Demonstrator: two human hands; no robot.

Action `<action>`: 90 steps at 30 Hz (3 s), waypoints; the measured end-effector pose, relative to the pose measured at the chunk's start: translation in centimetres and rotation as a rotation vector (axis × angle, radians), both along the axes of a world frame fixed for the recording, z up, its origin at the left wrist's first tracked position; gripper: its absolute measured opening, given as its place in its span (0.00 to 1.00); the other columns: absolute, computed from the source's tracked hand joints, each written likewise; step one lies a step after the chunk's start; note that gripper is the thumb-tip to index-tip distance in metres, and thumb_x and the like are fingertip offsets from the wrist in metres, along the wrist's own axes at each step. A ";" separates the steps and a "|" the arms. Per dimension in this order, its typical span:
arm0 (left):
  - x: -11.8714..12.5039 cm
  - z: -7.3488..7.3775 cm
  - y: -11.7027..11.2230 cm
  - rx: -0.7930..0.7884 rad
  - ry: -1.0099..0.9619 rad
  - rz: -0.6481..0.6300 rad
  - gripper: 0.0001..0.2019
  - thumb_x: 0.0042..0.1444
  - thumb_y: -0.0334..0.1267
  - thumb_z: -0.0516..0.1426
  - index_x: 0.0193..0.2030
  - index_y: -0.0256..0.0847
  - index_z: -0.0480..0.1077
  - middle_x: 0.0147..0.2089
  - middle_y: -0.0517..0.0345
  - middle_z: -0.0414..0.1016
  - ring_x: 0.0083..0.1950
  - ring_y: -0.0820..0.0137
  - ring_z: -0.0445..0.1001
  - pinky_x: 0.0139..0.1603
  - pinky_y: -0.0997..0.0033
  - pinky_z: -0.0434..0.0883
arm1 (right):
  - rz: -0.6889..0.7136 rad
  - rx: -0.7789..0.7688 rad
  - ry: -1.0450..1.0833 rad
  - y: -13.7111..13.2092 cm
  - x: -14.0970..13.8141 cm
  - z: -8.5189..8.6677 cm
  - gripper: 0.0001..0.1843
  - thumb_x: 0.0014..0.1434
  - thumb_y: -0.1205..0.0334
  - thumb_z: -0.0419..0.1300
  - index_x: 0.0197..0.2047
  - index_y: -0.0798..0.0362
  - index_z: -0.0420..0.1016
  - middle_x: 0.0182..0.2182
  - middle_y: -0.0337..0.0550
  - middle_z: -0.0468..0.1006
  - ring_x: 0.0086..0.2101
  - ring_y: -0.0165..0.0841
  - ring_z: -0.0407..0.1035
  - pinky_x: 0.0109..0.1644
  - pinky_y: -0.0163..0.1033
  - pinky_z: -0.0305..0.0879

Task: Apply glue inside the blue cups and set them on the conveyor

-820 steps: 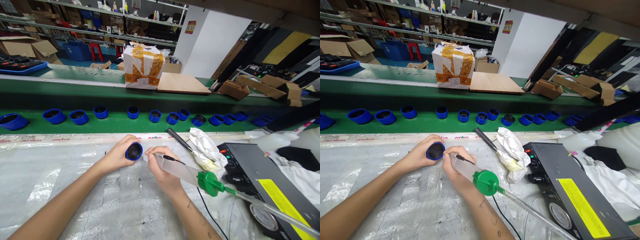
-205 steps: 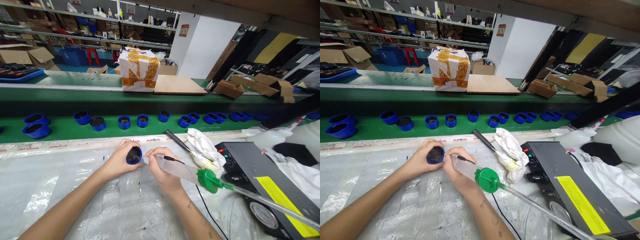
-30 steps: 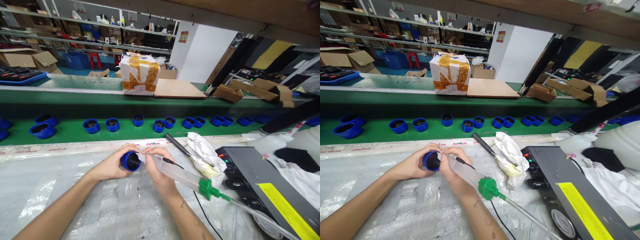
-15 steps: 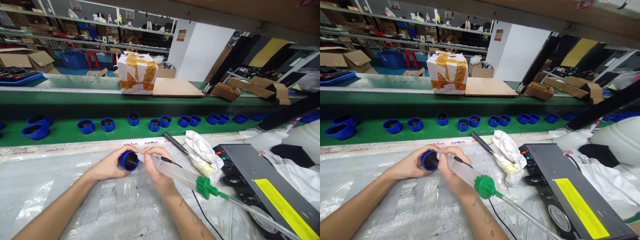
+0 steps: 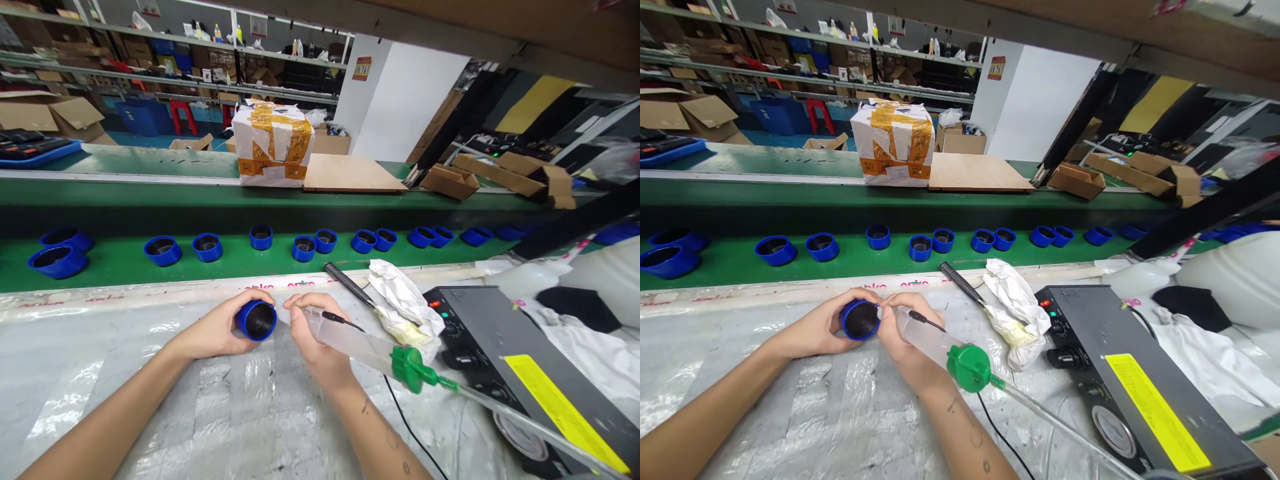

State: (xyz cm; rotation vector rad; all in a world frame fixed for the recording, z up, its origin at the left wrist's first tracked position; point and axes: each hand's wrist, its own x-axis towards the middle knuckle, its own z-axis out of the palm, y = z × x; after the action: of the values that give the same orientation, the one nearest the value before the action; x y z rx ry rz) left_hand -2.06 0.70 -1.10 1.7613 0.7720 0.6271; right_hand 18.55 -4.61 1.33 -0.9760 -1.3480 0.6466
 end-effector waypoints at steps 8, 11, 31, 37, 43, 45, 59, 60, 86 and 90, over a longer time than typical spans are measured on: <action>0.0 0.2 0.1 0.018 0.009 0.003 0.28 0.52 0.28 0.65 0.59 0.46 0.67 0.61 0.51 0.69 0.64 0.56 0.71 0.63 0.58 0.72 | 0.005 -0.009 -0.060 -0.2 0.4 0.2 0.04 0.61 0.67 0.63 0.37 0.48 0.75 0.34 0.41 0.86 0.34 0.35 0.82 0.40 0.38 0.78; 0.0 0.2 0.0 0.029 0.013 0.005 0.28 0.52 0.28 0.65 0.59 0.46 0.67 0.60 0.51 0.70 0.63 0.56 0.71 0.62 0.58 0.72 | 0.013 -0.009 -0.096 -0.3 0.5 0.2 0.03 0.61 0.67 0.63 0.37 0.49 0.75 0.33 0.41 0.85 0.32 0.35 0.82 0.37 0.37 0.77; 0.1 0.6 0.0 -0.002 -0.010 -0.005 0.26 0.51 0.27 0.65 0.57 0.45 0.68 0.59 0.50 0.71 0.61 0.56 0.73 0.58 0.59 0.74 | 0.078 -0.117 -0.173 -0.8 0.6 0.1 0.02 0.58 0.63 0.63 0.34 0.48 0.75 0.29 0.42 0.85 0.31 0.37 0.81 0.39 0.41 0.76; 0.1 0.6 0.1 0.007 -0.018 -0.017 0.26 0.52 0.28 0.65 0.58 0.45 0.67 0.59 0.51 0.70 0.59 0.56 0.73 0.56 0.61 0.74 | 0.129 -0.155 -0.159 -1.0 0.3 0.0 0.01 0.59 0.63 0.62 0.34 0.48 0.75 0.30 0.41 0.85 0.33 0.38 0.82 0.38 0.41 0.76; 0.2 0.7 0.0 0.000 -0.030 -0.023 0.26 0.52 0.28 0.65 0.57 0.45 0.67 0.58 0.52 0.70 0.59 0.57 0.74 0.56 0.61 0.74 | 0.134 -0.182 -0.103 -1.2 -0.1 0.1 0.03 0.59 0.62 0.63 0.33 0.47 0.75 0.29 0.40 0.85 0.30 0.38 0.80 0.34 0.41 0.75; 0.2 0.7 0.1 0.000 -0.032 -0.026 0.26 0.51 0.27 0.65 0.57 0.45 0.67 0.58 0.52 0.70 0.58 0.57 0.74 0.55 0.61 0.74 | 0.134 -0.194 -0.078 -1.2 -0.2 0.2 0.03 0.59 0.62 0.63 0.32 0.47 0.75 0.30 0.40 0.85 0.29 0.37 0.79 0.34 0.41 0.74; 0.3 0.9 0.0 -0.041 -0.025 -0.037 0.26 0.49 0.28 0.65 0.56 0.44 0.67 0.58 0.52 0.71 0.61 0.55 0.72 0.58 0.58 0.73 | 0.133 -0.140 -0.020 -1.0 -1.6 0.8 0.02 0.59 0.65 0.63 0.35 0.49 0.76 0.33 0.41 0.85 0.33 0.35 0.80 0.40 0.38 0.74; 0.3 0.9 0.0 -0.040 -0.025 -0.040 0.26 0.49 0.28 0.64 0.56 0.44 0.67 0.58 0.52 0.71 0.61 0.56 0.72 0.58 0.58 0.73 | 0.130 -0.141 -0.012 -1.0 -1.7 0.8 0.02 0.58 0.65 0.63 0.35 0.49 0.76 0.33 0.41 0.85 0.34 0.35 0.81 0.41 0.38 0.74; 0.1 0.7 0.3 -0.021 -0.005 -0.059 0.27 0.49 0.26 0.63 0.57 0.47 0.68 0.57 0.56 0.71 0.60 0.60 0.73 0.58 0.63 0.73 | 0.098 -0.135 0.104 -0.6 -2.4 1.1 0.01 0.56 0.62 0.63 0.33 0.49 0.75 0.30 0.43 0.84 0.31 0.39 0.80 0.40 0.45 0.75; 0.0 0.6 0.3 -0.026 -0.008 -0.062 0.28 0.49 0.26 0.63 0.57 0.47 0.67 0.58 0.56 0.70 0.61 0.59 0.72 0.58 0.63 0.73 | 0.092 -0.141 0.122 -0.4 -2.6 1.2 0.01 0.55 0.63 0.63 0.32 0.49 0.74 0.30 0.43 0.83 0.32 0.40 0.80 0.41 0.45 0.76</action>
State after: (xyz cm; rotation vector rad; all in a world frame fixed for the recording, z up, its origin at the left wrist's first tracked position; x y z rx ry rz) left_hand -2.01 0.98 -0.54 1.7516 0.7145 0.5798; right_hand 15.92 -5.01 2.58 -0.9753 -1.2577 0.8671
